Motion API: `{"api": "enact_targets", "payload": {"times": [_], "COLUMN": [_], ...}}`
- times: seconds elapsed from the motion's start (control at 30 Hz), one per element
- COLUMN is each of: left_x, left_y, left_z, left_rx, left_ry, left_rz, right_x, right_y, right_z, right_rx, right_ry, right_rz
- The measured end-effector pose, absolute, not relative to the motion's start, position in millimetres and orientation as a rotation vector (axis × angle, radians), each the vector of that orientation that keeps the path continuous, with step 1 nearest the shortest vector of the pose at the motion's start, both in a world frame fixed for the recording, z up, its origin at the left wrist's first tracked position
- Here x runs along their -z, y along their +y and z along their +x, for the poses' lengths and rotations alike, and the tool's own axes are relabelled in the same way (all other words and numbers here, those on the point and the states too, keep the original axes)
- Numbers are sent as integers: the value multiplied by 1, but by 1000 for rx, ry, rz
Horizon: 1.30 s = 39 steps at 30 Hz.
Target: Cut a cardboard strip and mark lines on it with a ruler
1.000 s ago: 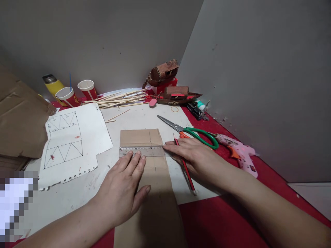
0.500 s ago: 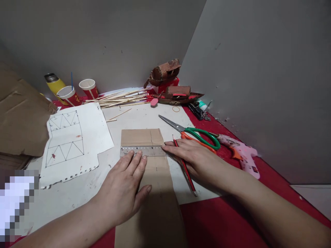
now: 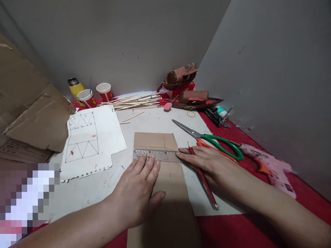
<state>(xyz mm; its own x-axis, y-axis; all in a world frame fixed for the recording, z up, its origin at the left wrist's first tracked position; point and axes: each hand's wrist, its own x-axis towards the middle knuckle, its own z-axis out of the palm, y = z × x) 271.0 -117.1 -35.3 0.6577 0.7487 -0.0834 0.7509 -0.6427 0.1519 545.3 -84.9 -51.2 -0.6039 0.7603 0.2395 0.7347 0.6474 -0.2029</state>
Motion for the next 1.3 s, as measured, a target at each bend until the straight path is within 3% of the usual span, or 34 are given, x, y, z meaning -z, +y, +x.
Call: {"api": "enact_targets", "payload": {"times": [1.3], "left_x": [34], "left_y": [-114], "left_z": [271], "left_rx": [23], "left_ry": [1218], "left_rz": [2721], "right_x": [38], "right_y": [-90], "right_z": [526], "right_rx": [-110], "right_ry": [-2470], "right_rz": [-1234]}}
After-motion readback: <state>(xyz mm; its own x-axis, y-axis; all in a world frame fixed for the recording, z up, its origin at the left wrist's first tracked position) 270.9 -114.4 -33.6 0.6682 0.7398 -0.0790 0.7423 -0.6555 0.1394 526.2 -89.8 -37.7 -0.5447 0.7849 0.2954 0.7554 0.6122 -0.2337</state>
